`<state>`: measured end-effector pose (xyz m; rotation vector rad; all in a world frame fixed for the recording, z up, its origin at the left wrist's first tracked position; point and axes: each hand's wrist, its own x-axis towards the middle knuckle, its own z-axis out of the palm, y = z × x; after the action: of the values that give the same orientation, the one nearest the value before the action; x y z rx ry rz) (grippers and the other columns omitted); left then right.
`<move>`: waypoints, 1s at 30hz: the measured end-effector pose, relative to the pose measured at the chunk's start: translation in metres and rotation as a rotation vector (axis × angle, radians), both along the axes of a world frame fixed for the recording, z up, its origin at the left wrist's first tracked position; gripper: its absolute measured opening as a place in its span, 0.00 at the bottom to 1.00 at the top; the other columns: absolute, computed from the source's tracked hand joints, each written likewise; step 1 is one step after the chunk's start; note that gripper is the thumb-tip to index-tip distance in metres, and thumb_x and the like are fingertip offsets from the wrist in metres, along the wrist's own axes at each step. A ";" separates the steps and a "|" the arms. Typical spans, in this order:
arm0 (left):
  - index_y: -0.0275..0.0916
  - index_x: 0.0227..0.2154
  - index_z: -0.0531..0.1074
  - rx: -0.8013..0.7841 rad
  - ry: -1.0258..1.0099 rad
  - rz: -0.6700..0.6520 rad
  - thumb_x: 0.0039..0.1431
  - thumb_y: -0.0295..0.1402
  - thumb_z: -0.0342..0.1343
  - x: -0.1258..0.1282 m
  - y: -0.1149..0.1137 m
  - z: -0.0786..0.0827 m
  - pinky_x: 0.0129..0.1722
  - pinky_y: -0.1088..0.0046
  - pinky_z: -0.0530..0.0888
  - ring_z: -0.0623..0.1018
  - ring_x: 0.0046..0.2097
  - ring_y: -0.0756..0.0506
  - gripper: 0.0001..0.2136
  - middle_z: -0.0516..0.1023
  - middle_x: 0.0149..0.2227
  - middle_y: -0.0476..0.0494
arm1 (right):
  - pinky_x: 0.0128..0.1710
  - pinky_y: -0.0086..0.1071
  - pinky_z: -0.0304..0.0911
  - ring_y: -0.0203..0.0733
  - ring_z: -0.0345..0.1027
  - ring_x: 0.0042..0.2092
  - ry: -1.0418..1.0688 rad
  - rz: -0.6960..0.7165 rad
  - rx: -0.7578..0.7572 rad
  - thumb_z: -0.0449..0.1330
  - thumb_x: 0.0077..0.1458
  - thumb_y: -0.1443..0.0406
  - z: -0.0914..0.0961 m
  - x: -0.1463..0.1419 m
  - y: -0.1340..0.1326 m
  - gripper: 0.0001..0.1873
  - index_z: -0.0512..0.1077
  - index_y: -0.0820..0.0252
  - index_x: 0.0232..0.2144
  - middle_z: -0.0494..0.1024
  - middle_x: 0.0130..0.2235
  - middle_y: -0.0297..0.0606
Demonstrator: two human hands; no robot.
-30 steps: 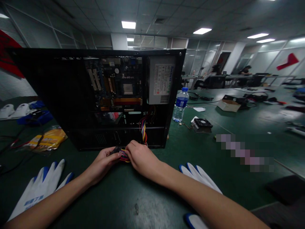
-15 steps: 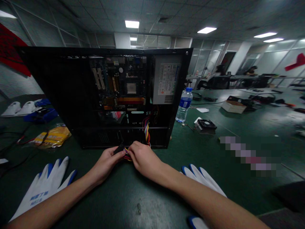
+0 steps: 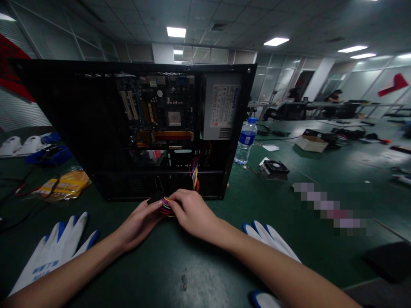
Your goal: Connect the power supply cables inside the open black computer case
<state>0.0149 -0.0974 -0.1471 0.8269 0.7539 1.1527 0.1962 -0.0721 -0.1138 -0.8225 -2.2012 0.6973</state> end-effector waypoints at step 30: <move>0.33 0.36 0.80 0.048 0.086 -0.010 0.52 0.31 0.66 0.001 0.000 0.001 0.53 0.65 0.71 0.79 0.42 0.44 0.10 0.82 0.38 0.40 | 0.38 0.30 0.63 0.37 0.69 0.36 -0.076 0.009 0.002 0.54 0.64 0.67 -0.003 0.004 0.006 0.09 0.73 0.63 0.34 0.75 0.34 0.39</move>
<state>0.0161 -0.0973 -0.1458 0.9243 0.7949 1.1352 0.1998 -0.0661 -0.1171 -0.8513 -2.2743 0.6785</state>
